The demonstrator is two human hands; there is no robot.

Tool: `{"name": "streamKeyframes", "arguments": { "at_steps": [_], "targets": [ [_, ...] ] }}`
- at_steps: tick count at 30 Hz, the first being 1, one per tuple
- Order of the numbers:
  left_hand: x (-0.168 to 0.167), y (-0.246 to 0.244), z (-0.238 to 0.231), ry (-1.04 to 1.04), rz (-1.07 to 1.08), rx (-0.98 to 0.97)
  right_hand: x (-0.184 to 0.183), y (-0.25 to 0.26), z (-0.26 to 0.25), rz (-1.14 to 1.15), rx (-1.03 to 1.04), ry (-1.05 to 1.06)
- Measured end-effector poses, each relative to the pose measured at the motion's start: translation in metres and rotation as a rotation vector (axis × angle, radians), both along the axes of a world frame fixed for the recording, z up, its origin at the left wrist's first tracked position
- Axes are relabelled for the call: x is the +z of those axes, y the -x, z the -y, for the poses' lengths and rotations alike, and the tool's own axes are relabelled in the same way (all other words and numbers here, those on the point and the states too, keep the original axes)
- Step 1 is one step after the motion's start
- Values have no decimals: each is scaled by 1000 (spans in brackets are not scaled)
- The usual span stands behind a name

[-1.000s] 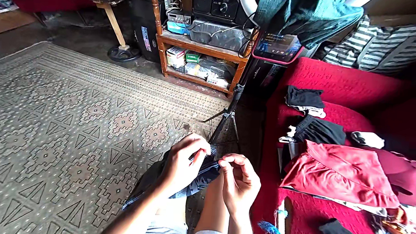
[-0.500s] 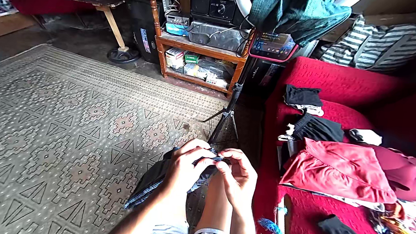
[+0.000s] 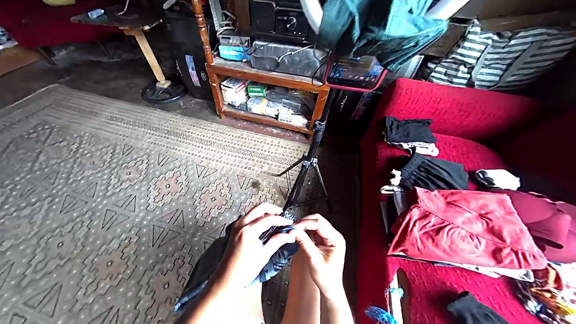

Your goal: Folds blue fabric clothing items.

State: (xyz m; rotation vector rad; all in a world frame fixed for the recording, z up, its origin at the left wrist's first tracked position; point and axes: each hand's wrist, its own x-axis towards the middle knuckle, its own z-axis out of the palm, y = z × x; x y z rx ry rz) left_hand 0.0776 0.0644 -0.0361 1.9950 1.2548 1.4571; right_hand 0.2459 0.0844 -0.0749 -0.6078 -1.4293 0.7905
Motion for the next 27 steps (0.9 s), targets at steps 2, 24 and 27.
{"name": "streamKeyframes", "arguments": {
  "at_steps": [2, 24, 27],
  "targets": [
    [0, 0, 0, -17, -46, 29, -1, 1, -1, 13, -23, -2],
    [-11, -4, 8, -51, 15, 105, -6, 11, 0, 3, -61, 1],
    [-15, -7, 6, -58, 76, 104, -7, 11, 0, -23, -35, 39]
  ]
}}
